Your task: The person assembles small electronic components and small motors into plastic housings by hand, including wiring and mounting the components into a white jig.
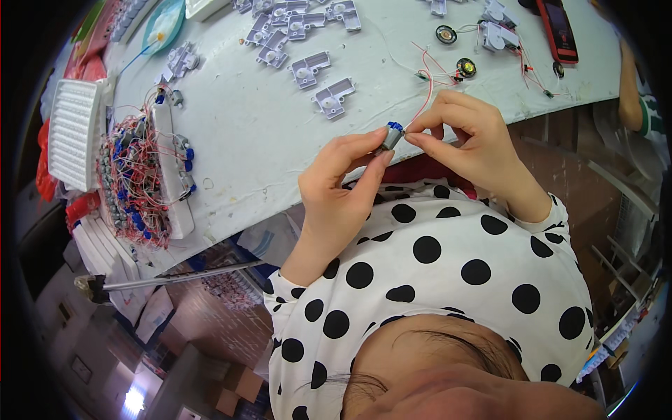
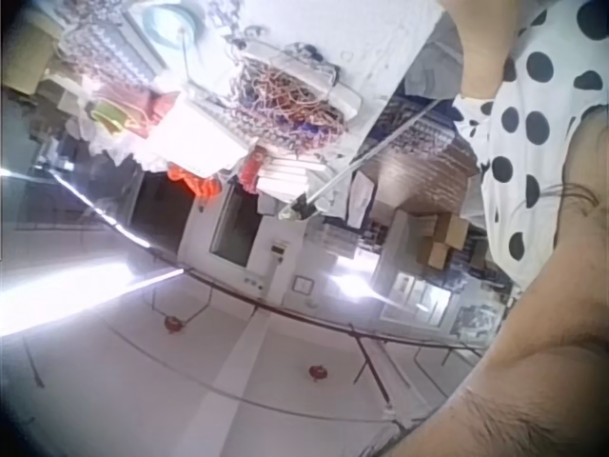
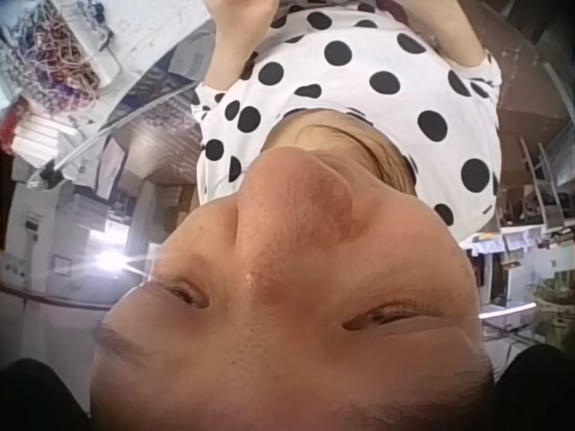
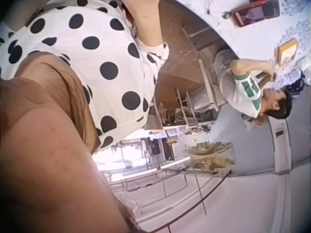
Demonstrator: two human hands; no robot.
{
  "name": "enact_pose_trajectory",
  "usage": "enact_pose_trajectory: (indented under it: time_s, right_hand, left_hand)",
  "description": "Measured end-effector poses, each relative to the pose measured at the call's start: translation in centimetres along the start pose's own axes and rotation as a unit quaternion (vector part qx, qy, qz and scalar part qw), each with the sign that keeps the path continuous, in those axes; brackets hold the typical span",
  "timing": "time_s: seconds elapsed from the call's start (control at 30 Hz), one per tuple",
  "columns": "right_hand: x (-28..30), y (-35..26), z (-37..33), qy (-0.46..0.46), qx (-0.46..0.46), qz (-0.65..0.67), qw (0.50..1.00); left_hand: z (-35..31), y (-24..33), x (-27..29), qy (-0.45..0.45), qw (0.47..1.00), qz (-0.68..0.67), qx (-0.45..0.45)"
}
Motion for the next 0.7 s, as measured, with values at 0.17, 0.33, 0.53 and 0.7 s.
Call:
enact_pose_trajectory:
  time_s: [0.17,0.33,0.53,0.7]
  right_hand:
    - [0.9,0.4,0.3,-0.029,-0.003,-0.033,0.999]
    - [1.2,0.5,0.8,-0.069,-0.051,-0.038,0.996]
    - [0.5,-1.2,0.6,-0.081,0.130,-0.105,0.983]
    - [0.0,-1.6,0.7,-0.090,0.160,-0.155,0.971]
  left_hand:
    - [0.4,-0.6,0.1,-0.025,0.997,-0.050,0.058]
    - [0.6,-1.2,0.1,-0.051,0.988,-0.101,0.109]
    - [0.9,-0.7,0.4,-0.071,0.987,-0.097,0.109]
    - [1.1,-0.3,0.8,-0.101,0.987,-0.042,0.122]
Point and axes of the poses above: each hand's wrist, its own z-axis towards the middle knuckle, its own x-axis out of the back of the hand, y = z × x, the point moved 5 cm from there along z, towards the middle knuckle, and after that the axes turned 14 degrees about x, right-handed, at the moved point
